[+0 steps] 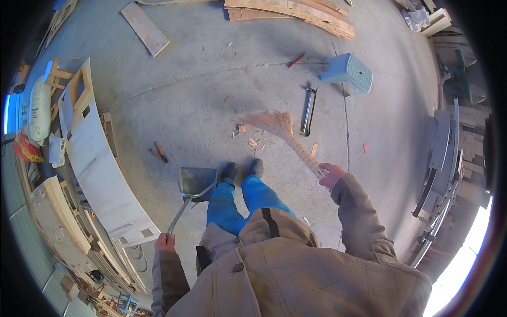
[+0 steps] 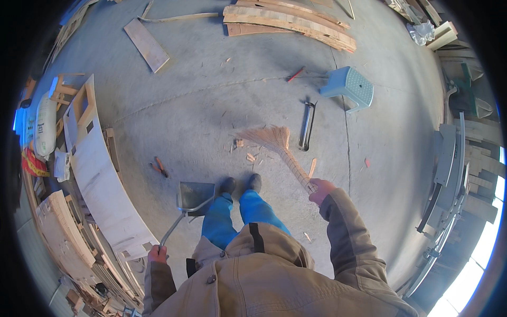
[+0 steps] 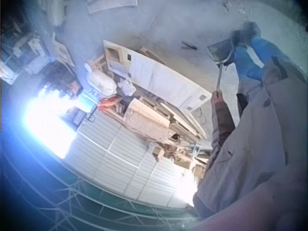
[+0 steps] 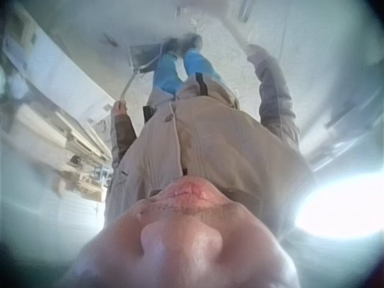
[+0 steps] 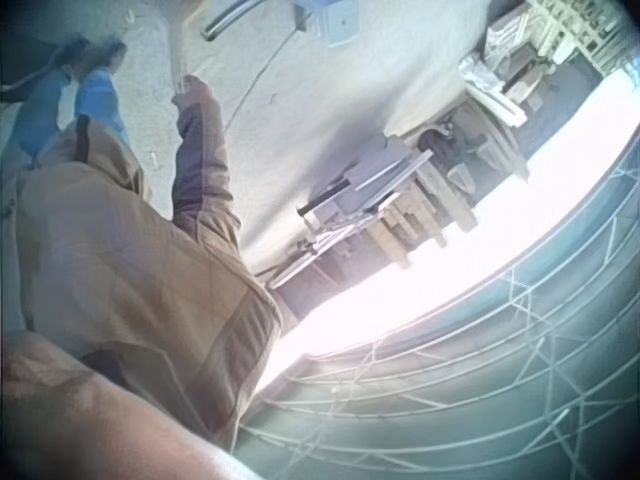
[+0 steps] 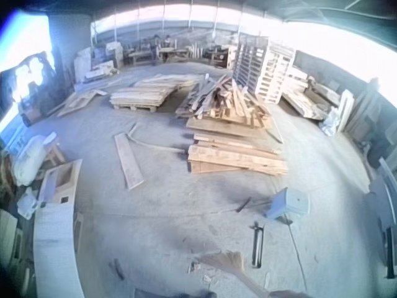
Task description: The person sweeps wood shavings and debris on a concrete floor using a straw broom and dustpan, then walks to a white bucket and empties the dustpan. The person continues sweeping and collecting debris across the workshop floor.
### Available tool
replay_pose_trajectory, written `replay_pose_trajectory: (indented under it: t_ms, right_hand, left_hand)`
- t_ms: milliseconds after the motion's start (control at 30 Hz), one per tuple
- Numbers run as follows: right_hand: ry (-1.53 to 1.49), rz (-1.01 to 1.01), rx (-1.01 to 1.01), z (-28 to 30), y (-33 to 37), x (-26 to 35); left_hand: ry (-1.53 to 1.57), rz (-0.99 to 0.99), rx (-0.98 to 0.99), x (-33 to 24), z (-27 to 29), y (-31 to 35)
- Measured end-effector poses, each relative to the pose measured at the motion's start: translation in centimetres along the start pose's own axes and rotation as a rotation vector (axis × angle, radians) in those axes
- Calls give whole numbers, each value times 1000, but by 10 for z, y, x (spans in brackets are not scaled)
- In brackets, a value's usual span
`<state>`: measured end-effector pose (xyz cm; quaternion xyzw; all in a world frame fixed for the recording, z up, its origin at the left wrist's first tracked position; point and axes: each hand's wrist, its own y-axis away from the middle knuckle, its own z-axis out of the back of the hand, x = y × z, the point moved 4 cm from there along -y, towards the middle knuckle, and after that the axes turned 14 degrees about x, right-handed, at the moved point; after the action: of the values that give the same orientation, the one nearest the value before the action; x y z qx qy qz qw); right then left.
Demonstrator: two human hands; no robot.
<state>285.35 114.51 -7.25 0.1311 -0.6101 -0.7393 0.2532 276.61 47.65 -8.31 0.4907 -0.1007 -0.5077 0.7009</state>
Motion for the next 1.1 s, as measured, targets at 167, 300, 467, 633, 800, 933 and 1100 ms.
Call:
replay_pose_trajectory:
  t_ms: [167, 300, 467, 633, 800, 933, 1100]
  right_hand:
    - [-25, 141, -135, 24, -19, 33]
    - [58, 322, -279, 49, -83, 84]
    - [-1, 367, -206, 54, -155, 157]
    - [307, 265, -129, 14, -184, 165]
    - [465, 141, -30, -6, -140, 99]
    - [502, 31, 27, -10, -79, 52]
    - [406, 40, 25, -6, -12, 24]
  left_hand:
    - [-91, -11, 17, -5, -2, 6]
    - [-76, -9, 10, -12, -4, 8]
    - [-36, -12, 11, -25, -7, 17]
    - [-34, -23, -20, -35, -6, 22]
    - [-4, -23, -43, -35, -4, 19]
    - [-11, -23, -25, -38, -3, 13]
    - [-42, 1, 33, -50, 2, 13]
